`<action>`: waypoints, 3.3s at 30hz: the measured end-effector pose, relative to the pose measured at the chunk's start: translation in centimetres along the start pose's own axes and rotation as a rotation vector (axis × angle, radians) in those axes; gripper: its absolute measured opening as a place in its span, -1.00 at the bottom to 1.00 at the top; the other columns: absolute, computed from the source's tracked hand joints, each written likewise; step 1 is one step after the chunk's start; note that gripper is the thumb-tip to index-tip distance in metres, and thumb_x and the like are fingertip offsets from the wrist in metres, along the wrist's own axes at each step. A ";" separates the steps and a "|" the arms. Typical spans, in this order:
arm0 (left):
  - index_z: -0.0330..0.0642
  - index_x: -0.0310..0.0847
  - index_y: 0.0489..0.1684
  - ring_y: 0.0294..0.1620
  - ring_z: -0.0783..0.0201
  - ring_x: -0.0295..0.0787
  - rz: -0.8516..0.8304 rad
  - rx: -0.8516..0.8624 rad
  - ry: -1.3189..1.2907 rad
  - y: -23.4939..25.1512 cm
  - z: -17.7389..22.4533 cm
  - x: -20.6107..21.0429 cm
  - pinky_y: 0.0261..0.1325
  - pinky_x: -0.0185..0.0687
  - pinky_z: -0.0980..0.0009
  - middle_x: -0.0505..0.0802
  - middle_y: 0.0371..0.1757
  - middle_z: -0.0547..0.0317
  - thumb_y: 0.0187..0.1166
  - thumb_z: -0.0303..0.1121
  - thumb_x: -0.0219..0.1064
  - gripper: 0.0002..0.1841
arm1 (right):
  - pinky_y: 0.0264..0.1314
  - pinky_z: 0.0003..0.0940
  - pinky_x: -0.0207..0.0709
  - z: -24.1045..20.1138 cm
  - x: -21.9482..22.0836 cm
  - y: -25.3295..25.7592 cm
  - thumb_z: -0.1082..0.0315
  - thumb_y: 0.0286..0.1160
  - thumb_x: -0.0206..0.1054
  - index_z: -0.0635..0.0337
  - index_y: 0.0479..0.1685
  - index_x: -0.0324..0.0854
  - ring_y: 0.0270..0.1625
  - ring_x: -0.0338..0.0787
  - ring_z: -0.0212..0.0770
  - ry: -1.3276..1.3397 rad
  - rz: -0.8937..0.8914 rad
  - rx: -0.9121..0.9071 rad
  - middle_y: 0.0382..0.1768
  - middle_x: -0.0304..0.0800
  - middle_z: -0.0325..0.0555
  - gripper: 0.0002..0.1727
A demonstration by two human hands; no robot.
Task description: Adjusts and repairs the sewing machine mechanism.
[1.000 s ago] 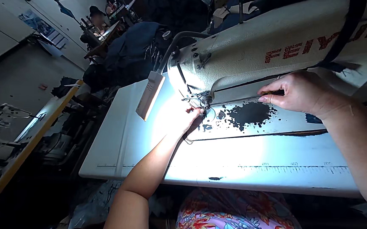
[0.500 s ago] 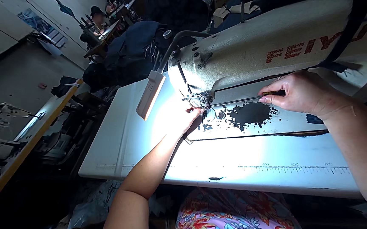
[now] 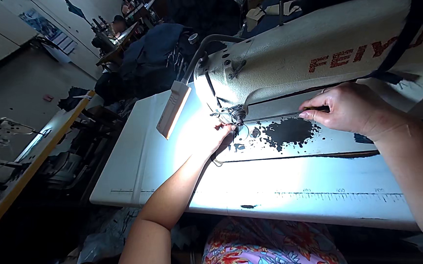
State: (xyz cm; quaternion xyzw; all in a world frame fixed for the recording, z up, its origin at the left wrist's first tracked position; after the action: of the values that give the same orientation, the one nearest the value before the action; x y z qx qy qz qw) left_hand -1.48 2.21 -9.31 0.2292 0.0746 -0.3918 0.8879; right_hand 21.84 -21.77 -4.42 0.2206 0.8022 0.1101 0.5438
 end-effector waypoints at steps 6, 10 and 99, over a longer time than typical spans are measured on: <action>-0.16 0.78 -0.40 -0.29 0.59 0.77 0.004 -0.014 -0.002 0.0 0.1 -0.1 -0.03 0.72 0.58 0.85 -0.39 0.40 0.36 -0.60 0.51 -0.89 | -0.43 0.30 0.46 -0.1 0.4 0.0 0.20 0.48 0.40 0.15 -0.24 0.85 -0.41 0.82 0.17 -0.046 0.070 -0.063 -0.50 0.80 0.07 -0.78; -0.18 0.78 -0.38 -0.27 0.58 0.77 -0.005 -0.010 0.010 0.0 0.0 -0.1 -0.03 0.72 0.56 0.85 -0.38 0.38 0.37 -0.59 0.52 -0.91 | -0.35 0.29 0.48 -0.1 0.5 0.1 0.22 0.17 0.61 0.20 -0.20 0.76 -0.26 0.82 0.22 -0.047 0.078 -0.081 -0.34 0.79 0.09 -0.70; -0.29 0.84 -0.15 -0.21 0.43 0.74 -0.036 -0.063 0.011 2.3 3.0 -4.5 0.02 0.63 0.44 0.88 -0.20 0.08 0.57 -0.59 0.27 -0.82 | -0.10 -0.50 0.64 1.6 3.8 -1.5 0.22 0.51 0.31 0.46 -0.38 0.73 -0.28 0.81 -0.28 -0.196 0.300 -0.217 -0.40 0.82 0.17 -0.63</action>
State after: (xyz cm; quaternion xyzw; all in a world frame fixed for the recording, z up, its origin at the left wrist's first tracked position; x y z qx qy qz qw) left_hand -2.97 5.13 -4.41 0.2020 0.0960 -0.4038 0.8871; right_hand 21.78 -21.37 -8.75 0.2873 0.6870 0.2538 0.6173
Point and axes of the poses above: each hand's wrist, its own y-axis towards the middle knuckle, its own x-axis out of the palm, z = x × y, the point moved 1 cm from there along y, towards the middle knuckle
